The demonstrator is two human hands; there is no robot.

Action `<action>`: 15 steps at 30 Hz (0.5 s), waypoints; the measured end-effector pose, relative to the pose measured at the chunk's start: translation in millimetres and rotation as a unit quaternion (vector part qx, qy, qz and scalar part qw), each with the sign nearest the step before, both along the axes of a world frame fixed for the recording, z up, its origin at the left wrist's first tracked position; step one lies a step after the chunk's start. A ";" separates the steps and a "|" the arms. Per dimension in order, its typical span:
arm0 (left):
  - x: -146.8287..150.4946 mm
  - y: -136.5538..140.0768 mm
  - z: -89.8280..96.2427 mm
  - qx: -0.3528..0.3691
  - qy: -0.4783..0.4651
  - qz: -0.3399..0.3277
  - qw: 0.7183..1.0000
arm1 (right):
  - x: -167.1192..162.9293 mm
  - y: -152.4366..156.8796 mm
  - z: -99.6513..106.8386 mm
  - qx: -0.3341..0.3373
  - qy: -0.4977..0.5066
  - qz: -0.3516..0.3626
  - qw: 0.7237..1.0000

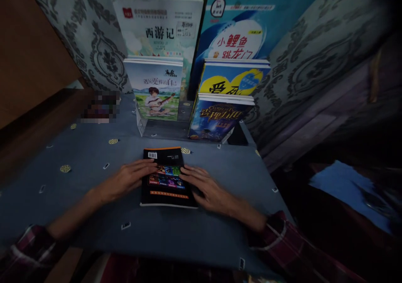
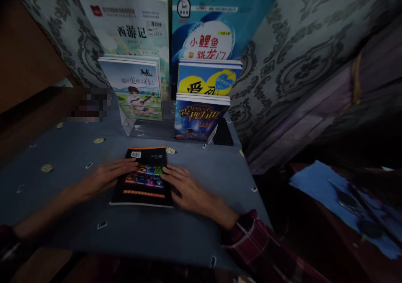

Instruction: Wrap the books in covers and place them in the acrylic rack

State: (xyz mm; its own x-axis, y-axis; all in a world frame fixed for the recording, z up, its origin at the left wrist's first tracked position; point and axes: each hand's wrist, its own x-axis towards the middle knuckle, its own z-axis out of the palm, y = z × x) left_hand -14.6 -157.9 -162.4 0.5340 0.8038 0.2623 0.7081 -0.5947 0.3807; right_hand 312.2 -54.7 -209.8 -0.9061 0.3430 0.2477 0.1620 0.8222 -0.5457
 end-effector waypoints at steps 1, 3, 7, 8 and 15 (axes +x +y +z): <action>0.3 2.8 0.2 -0.008 -0.031 0.006 0.999 | 0.4 0.4 -0.7 -0.003 0.012 -0.003 1.000; 1.0 8.7 -0.5 -0.029 -0.092 0.031 0.995 | 0.3 1.8 -2.1 -0.013 0.036 -0.014 0.999; 4.6 20.3 -1.9 -0.077 -0.208 0.111 0.969 | -4.9 6.0 1.6 -0.056 0.090 -0.046 0.993; 6.3 23.1 -1.6 -0.088 -0.233 0.130 0.960 | -7.7 7.1 4.7 -0.066 0.105 -0.048 0.991; 16.3 55.7 -5.7 -0.099 -0.401 0.279 0.867 | -44.3 15.6 34.6 -0.078 0.211 -0.119 0.967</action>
